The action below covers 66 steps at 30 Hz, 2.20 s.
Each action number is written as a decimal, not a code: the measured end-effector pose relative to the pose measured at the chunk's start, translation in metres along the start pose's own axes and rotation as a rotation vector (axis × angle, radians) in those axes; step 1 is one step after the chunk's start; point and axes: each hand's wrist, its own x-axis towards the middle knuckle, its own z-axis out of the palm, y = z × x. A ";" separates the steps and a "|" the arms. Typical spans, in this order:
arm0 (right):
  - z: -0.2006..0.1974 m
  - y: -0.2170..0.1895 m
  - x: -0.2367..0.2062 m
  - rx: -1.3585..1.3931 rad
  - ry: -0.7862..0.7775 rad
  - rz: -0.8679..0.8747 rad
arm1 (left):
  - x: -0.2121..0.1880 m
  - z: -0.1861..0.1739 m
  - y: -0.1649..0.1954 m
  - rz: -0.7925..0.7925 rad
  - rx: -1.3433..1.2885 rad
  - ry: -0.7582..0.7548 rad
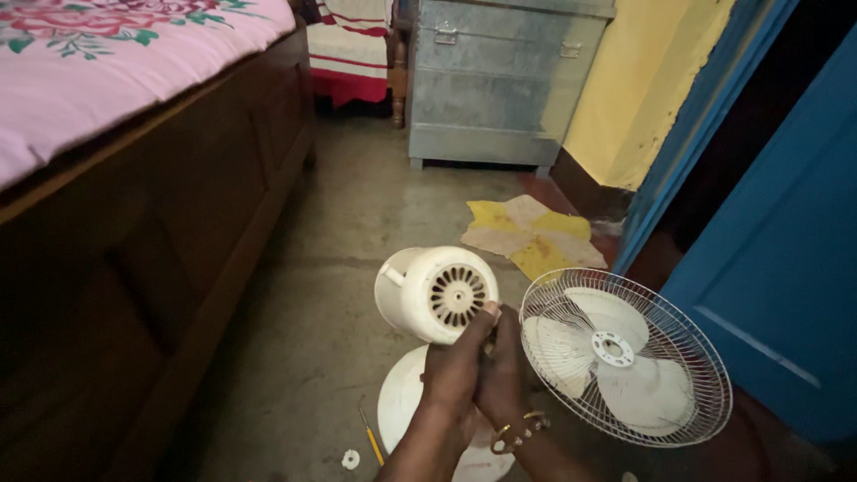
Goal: The person assembles a disassembled pedestal fan on the floor. They use a screwdriver to secure the base, attach the motor housing, and align the fan blades with the motor shaft.
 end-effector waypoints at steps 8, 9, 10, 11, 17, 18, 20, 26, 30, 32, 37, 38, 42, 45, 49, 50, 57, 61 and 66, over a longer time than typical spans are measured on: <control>-0.002 0.016 -0.006 0.085 0.085 0.071 | -0.010 -0.007 -0.008 0.254 0.662 0.135; -0.003 0.014 -0.008 0.146 0.069 0.067 | -0.007 -0.006 -0.011 0.240 0.673 0.175; -0.004 0.012 -0.010 0.211 0.051 0.072 | -0.005 -0.007 -0.015 0.218 0.688 0.222; -0.005 0.010 -0.013 0.098 0.057 0.025 | -0.004 -0.010 -0.019 0.191 0.707 0.272; -0.008 -0.003 -0.022 -0.278 0.041 -0.081 | 0.017 -0.020 -0.027 0.343 0.886 0.384; -0.008 -0.004 -0.023 -0.265 0.027 -0.070 | 0.018 -0.022 -0.028 0.299 0.832 0.385; -0.008 -0.007 -0.023 -0.274 0.029 -0.138 | 0.022 -0.024 -0.027 0.219 0.722 0.377; -0.005 -0.020 -0.027 -0.428 0.077 -0.326 | 0.030 -0.031 -0.031 0.218 0.590 0.305; -0.003 -0.033 -0.033 -0.434 0.042 -0.430 | 0.037 -0.043 -0.029 0.154 0.626 0.200; -0.009 -0.036 -0.034 -0.382 -0.009 -0.305 | 0.040 -0.049 -0.028 0.168 0.527 0.093; -0.036 -0.014 -0.040 -0.370 0.041 -0.347 | 0.050 -0.054 -0.022 0.053 0.282 -0.055; -0.038 -0.002 -0.049 -0.390 0.133 -0.330 | 0.052 -0.054 -0.021 0.016 0.269 -0.050; -0.012 0.060 -0.108 -0.350 0.152 -0.137 | 0.058 -0.058 -0.010 0.047 0.244 -0.181; 0.015 0.107 -0.135 -0.312 -0.172 -0.149 | 0.061 -0.064 0.000 0.059 0.273 -0.239; 0.068 0.144 -0.128 -0.743 -0.783 -0.136 | 0.066 -0.066 0.009 0.018 0.326 -0.242; 0.079 0.147 -0.129 -0.714 -0.793 -0.041 | 0.066 -0.066 0.010 -0.005 0.318 -0.249; 0.111 0.147 -0.131 -0.686 -0.683 0.153 | 0.067 -0.071 0.017 -0.027 0.432 -0.266; 0.115 0.147 -0.122 -0.630 -0.595 0.230 | 0.066 -0.078 0.017 -0.057 0.400 -0.283; 0.120 0.151 -0.116 -0.481 -0.463 0.308 | 0.070 -0.089 0.015 -0.071 0.426 -0.291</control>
